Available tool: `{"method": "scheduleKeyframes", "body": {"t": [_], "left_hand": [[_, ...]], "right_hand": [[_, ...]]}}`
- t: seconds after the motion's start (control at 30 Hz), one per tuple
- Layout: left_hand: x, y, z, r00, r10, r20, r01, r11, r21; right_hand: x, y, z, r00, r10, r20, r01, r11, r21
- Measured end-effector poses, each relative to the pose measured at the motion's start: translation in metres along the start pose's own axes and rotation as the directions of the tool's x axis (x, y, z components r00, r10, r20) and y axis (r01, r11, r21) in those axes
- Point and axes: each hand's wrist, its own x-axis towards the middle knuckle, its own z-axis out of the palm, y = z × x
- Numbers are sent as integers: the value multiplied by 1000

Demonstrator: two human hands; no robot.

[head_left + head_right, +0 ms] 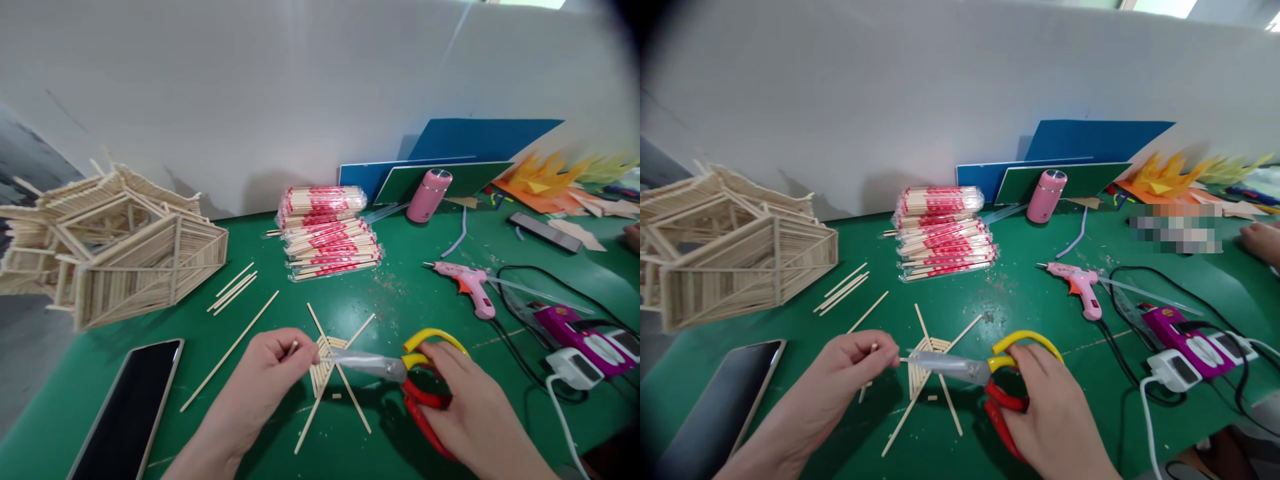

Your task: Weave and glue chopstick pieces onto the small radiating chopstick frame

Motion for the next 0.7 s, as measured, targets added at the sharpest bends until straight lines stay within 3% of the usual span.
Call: {"method": "scheduleKeyframes", "body": {"t": [0.07, 0.17, 0.27, 0.33, 0.43, 0.53, 0.6, 0.63, 0.67, 0.7], "left_hand": [[0, -2, -8, 995, 65, -76, -60, 995, 74], [-5, -3, -20, 969, 179, -171, -139, 965, 221], [-11, -5, -26, 929, 302, -215, -212, 908, 362], [-14, -7, -26, 913, 365, -184, -246, 850, 465], [-15, -10, -16, 879, 474, -53, -348, 714, 608], [-18, -10, 3, 839, 529, 127, -474, 597, 647], [-23, -8, 15, 850, 481, 215, -503, 620, 602], [-26, -7, 20, 857, 452, 247, -506, 651, 565], [-29, -6, 23, 868, 421, 263, -494, 686, 534], [-31, -6, 24, 876, 395, 277, -482, 716, 505]], "right_hand": [[5, 12, 3, 989, 146, -1, -146, 989, 4], [15, 37, 7, 931, 363, -32, -364, 930, -56], [22, 61, 10, 919, 389, -65, -394, 911, -124], [22, 69, 6, 929, 363, -79, -371, 914, -165], [21, 54, -5, 947, 270, -176, -295, 946, -135], [21, 9, -12, 950, 165, -266, -128, 980, 150], [21, -26, -10, 981, -63, -185, 118, 945, 306], [20, -41, -7, 970, -217, -105, 241, 896, 373], [19, -54, -3, 953, -294, -72, 295, 852, 433], [19, -64, 1, 943, -311, -115, 328, 817, 474]]}}
